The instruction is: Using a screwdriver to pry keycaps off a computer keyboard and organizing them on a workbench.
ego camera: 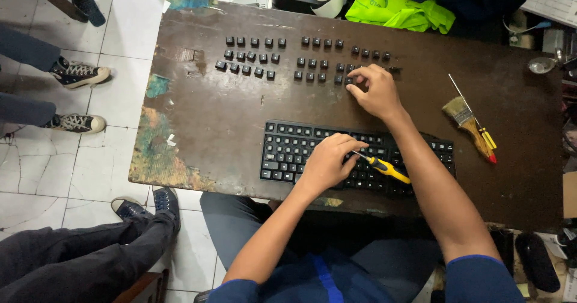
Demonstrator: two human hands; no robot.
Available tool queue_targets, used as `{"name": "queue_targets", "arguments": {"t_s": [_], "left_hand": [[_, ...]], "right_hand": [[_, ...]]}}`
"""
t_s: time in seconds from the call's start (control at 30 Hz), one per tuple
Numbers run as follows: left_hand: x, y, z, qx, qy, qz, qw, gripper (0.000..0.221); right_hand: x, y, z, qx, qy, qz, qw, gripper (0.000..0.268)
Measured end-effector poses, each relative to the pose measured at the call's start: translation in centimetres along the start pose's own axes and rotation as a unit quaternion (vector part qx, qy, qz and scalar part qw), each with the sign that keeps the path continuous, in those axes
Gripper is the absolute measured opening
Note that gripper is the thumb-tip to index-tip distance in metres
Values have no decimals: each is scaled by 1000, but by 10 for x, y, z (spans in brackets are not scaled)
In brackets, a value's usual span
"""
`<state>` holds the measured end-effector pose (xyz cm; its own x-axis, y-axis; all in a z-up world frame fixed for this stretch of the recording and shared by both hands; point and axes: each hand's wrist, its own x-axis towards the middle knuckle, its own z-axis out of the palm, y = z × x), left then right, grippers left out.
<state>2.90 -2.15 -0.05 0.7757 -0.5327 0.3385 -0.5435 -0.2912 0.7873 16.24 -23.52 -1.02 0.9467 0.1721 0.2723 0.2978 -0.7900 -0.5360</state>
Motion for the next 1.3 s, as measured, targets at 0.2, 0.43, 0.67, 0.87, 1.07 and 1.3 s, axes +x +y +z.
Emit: {"name": "queue_targets", "arguments": {"t_s": [0.2, 0.43, 0.67, 0.87, 1.07, 1.3], "left_hand": [[0, 0, 2, -4, 3, -8, 1000, 29], [1, 7, -6, -3, -2, -11, 1000, 26], [3, 3, -9, -126, 111, -36, 985, 33], [-23, 12, -33, 14, 141, -52, 989, 40], [-34, 26, -22, 256, 36, 5, 966, 42], [-26, 32, 16, 287, 51, -40, 956, 31]], "right_hand": [[-10, -5, -12, 20, 4, -6, 1000, 40], [-116, -94, -100, 22, -117, 117, 986, 33], [-196, -88, -90, -77, -126, 111, 983, 34], [-201, -100, -140, -30, -134, 87, 987, 40], [-185, -129, -191, -127, -261, 174, 941, 42], [-163, -127, -193, -155, -407, 231, 870, 41]]}}
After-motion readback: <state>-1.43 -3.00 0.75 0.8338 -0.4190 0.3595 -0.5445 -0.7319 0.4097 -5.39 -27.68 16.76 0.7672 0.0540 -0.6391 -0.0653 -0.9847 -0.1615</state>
